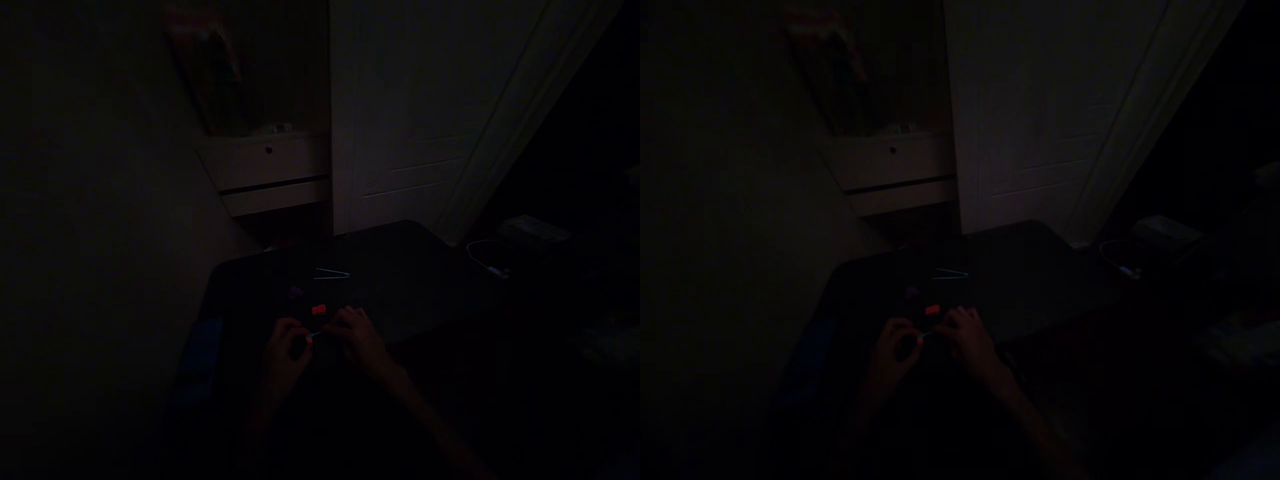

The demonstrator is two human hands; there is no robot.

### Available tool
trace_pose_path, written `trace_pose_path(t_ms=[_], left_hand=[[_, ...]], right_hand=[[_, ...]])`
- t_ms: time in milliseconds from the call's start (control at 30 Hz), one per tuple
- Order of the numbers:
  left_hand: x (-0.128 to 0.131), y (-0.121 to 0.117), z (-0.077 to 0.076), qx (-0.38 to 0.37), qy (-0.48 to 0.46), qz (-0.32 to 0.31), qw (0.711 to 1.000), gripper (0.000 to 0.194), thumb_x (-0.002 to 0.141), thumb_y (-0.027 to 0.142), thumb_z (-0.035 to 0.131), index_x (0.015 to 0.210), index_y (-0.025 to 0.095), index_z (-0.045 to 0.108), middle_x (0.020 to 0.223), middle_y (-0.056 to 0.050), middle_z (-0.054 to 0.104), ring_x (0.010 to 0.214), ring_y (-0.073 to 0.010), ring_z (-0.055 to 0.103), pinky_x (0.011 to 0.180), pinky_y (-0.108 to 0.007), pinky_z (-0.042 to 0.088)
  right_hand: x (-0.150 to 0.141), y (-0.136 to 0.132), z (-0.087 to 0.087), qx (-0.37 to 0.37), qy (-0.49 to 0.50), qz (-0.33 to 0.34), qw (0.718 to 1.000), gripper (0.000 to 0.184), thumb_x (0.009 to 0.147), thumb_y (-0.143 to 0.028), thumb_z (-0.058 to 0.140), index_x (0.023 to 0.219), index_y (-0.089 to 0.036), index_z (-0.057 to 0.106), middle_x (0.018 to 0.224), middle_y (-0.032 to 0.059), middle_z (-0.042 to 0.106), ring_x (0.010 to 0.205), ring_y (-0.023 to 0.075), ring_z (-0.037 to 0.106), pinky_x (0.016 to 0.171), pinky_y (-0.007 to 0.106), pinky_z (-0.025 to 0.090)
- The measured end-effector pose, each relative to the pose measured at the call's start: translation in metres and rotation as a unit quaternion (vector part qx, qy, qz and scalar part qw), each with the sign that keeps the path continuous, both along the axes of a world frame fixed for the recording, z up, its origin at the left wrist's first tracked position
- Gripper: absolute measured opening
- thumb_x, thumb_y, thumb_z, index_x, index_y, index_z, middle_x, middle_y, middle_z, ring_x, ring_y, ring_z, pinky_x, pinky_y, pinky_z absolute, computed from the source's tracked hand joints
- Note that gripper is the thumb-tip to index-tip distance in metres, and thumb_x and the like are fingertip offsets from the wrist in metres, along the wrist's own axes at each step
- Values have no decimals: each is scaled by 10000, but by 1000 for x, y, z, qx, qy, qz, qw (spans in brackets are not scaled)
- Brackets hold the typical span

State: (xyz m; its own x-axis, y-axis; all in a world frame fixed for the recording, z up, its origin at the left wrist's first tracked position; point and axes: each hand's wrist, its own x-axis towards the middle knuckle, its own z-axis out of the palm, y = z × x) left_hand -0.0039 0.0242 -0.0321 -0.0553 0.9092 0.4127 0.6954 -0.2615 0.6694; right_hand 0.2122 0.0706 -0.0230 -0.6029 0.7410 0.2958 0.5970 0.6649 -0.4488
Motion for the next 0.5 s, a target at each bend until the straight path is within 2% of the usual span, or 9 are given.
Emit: trace_pose_path(t_ms=[267,500], left_hand=[[-1,-1,2,-8,-9,-16,1000,92,841,220,712,910,249,766,1064,-55,688,940,-229,717,821,-362,605],[2,-2,8,-18,-20,-11,1000,79,847,239,708,892,254,771,1037,-51,700,852,-207,716,694,-308,603]], right_hand=[[3,4,5,-12,10,33,999,463,889,23,594,1217,-264,749,1117,64,665,1071,242,537,933,396,331],[1,-3,7,9,-9,5,1000,475,926,7,600,1280,-284,726,1142,77,669,1091,256,534,972,420,336]])
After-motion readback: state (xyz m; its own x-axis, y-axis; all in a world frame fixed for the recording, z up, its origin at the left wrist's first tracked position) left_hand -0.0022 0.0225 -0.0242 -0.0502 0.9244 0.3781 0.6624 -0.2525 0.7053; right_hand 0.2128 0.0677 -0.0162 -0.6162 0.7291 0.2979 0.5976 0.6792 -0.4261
